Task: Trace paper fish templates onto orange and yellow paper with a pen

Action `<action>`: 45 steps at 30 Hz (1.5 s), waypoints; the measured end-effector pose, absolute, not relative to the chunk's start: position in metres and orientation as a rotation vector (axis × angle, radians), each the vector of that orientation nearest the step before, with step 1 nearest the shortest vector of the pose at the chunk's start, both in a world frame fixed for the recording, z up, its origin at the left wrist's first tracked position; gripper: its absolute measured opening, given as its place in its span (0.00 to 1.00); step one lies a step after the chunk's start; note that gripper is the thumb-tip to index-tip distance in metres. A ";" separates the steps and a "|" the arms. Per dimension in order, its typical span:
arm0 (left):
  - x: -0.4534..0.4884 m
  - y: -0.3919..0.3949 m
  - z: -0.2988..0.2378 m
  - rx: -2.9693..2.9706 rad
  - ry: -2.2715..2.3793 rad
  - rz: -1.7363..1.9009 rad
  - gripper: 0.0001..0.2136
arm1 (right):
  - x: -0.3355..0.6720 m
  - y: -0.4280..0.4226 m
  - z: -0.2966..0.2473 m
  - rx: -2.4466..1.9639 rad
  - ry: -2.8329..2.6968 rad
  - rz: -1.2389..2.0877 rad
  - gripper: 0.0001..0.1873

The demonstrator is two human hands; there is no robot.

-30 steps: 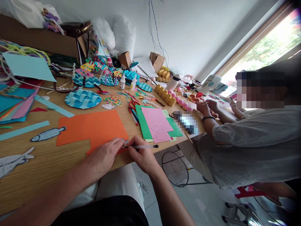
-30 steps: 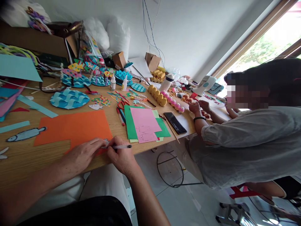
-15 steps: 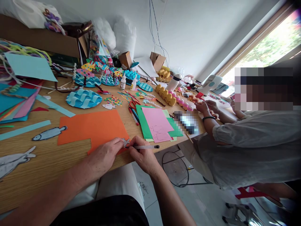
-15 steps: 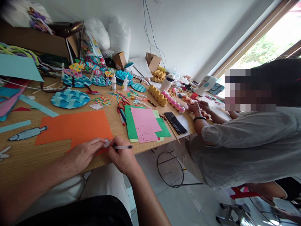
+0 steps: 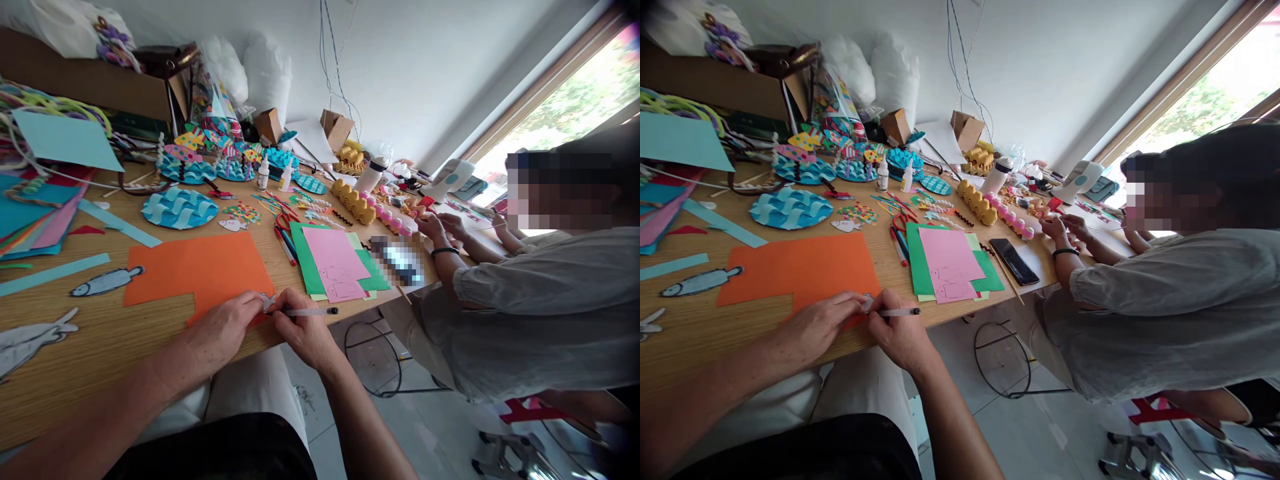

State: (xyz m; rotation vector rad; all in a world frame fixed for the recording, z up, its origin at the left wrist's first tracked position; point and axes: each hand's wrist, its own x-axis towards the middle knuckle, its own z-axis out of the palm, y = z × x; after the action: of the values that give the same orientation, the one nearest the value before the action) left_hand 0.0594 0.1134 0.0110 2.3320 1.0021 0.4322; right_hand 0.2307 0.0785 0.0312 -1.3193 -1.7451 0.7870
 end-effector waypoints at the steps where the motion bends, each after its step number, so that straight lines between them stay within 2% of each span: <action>1: 0.059 0.113 0.011 2.327 1.008 0.434 0.21 | 0.230 0.079 0.031 -1.323 -1.749 0.785 0.05; 37: 0.058 0.118 0.014 2.291 0.950 0.528 0.18 | 0.225 0.079 0.026 -1.338 -1.771 0.734 0.04; 45: 0.058 0.117 0.021 2.286 0.938 0.517 0.17 | 0.231 0.079 0.027 -1.248 -1.678 0.847 0.03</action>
State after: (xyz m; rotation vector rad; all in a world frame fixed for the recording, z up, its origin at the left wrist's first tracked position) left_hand 0.0578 0.1171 0.0207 2.2862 0.9382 0.5171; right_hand 0.2306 0.0789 0.0269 -1.2477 -1.6781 0.8470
